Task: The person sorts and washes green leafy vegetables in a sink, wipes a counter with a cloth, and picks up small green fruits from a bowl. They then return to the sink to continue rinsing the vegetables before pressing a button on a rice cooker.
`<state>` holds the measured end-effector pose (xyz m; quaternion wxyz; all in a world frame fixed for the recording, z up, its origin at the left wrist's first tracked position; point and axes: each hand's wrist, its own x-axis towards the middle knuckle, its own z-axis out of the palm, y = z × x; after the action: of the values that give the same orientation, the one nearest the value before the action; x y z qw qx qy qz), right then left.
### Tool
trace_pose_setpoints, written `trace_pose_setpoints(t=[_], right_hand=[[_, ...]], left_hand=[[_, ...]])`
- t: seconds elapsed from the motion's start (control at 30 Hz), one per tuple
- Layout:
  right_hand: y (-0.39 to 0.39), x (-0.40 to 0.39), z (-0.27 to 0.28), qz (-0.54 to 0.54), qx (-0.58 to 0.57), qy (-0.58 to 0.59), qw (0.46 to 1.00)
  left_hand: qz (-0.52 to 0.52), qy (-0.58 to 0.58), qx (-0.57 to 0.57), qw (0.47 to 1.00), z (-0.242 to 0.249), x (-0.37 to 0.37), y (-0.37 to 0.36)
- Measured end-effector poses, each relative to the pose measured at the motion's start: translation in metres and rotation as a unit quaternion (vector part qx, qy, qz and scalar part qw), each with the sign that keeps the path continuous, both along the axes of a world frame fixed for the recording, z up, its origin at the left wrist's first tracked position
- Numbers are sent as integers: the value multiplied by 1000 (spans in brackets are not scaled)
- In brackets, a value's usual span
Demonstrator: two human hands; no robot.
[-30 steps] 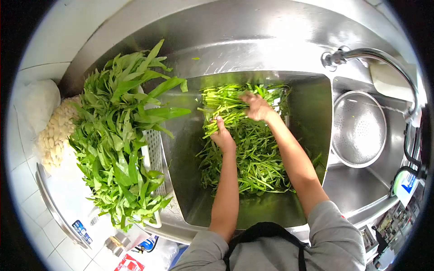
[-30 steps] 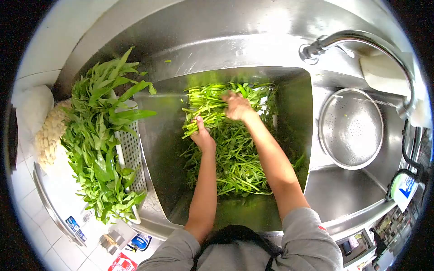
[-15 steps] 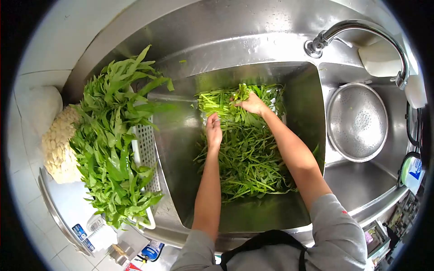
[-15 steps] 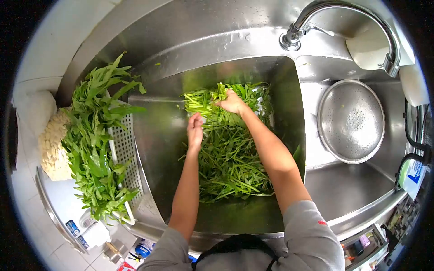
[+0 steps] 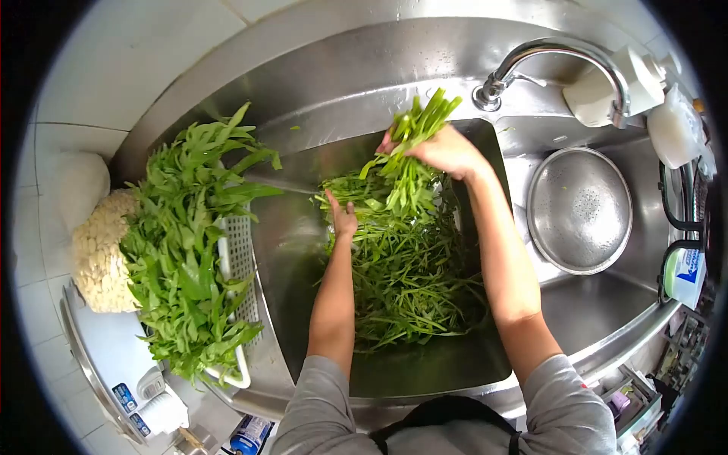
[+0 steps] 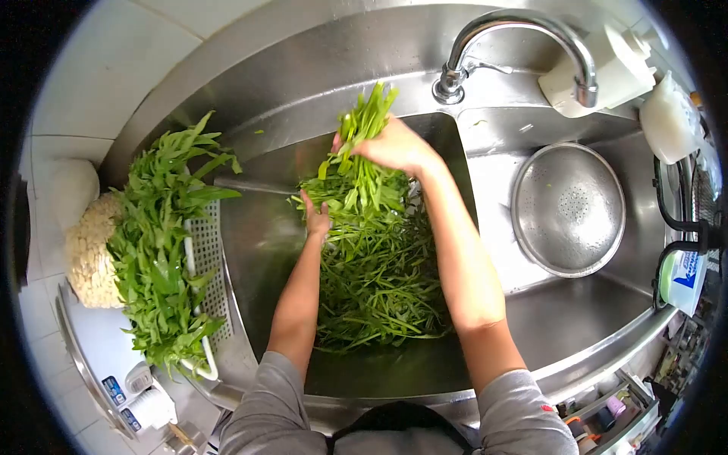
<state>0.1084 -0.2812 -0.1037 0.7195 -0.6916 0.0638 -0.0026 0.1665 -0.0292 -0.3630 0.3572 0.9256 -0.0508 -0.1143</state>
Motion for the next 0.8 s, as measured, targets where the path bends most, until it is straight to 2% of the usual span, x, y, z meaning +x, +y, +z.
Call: trace_pose_setpoints(t=[0.03, 0.1, 0.13, 0.17, 0.23, 0.27, 0.3, 0.37, 0.43, 0.5, 0.57, 0.63, 0.7, 0.73, 0.77, 0.8], right_hand=[[-4, -3, 17, -10, 23, 14, 1000], [-10, -5, 37, -25, 24, 24, 999], [-14, -1, 32, -37, 10, 41, 998], [-13, 1, 26, -50, -3, 59, 997], [4, -8, 26, -124, -34, 87, 988], [3, -6, 2, -112, -31, 90, 989], [12, -12, 4, -132, 25, 101, 986], [25, -24, 23, -109, 55, 172, 977], [35, -33, 29, -112, 59, 156, 980], [41, -45, 50, -115, -2, 222, 968], [36, -52, 40, -100, -18, 209, 973], [30, -61, 41, -56, -48, 141, 987], [22, -69, 48, -1, -72, 182, 981], [18, -72, 42, 22, -46, 144, 988], [15, -73, 35, 44, -21, 105, 993], [23, -79, 40, -26, -49, 121, 991]], left_hand=[[-1, -5, -2, 1000, 24, 0, 1], [-19, 178, 101, 979, 77, -2, 4], [-12, 68, 179, 981, 98, -12, 2], [-13, 65, 179, 982, 120, -25, 0], [-49, 34, 128, 990, 215, -55, -20], [-63, 58, 92, 992, 249, -66, -32], [-77, 81, 56, 992, 270, -75, -42], [-143, -89, -109, 980, 269, -87, -53], [-183, -66, -115, 974, 271, -89, -62], [-185, -19, -80, 979, 274, -87, -60], [-179, 35, -171, 968, 242, -73, -46], [-220, 140, -255, 931, 281, -73, -32], [-260, 219, -233, 911, 300, -67, -21], [-288, 227, -155, 917, 312, -64, -17], [-288, 223, -153, 919, 322, -64, -15], [-292, 233, -150, 916, 328, -65, -13]])
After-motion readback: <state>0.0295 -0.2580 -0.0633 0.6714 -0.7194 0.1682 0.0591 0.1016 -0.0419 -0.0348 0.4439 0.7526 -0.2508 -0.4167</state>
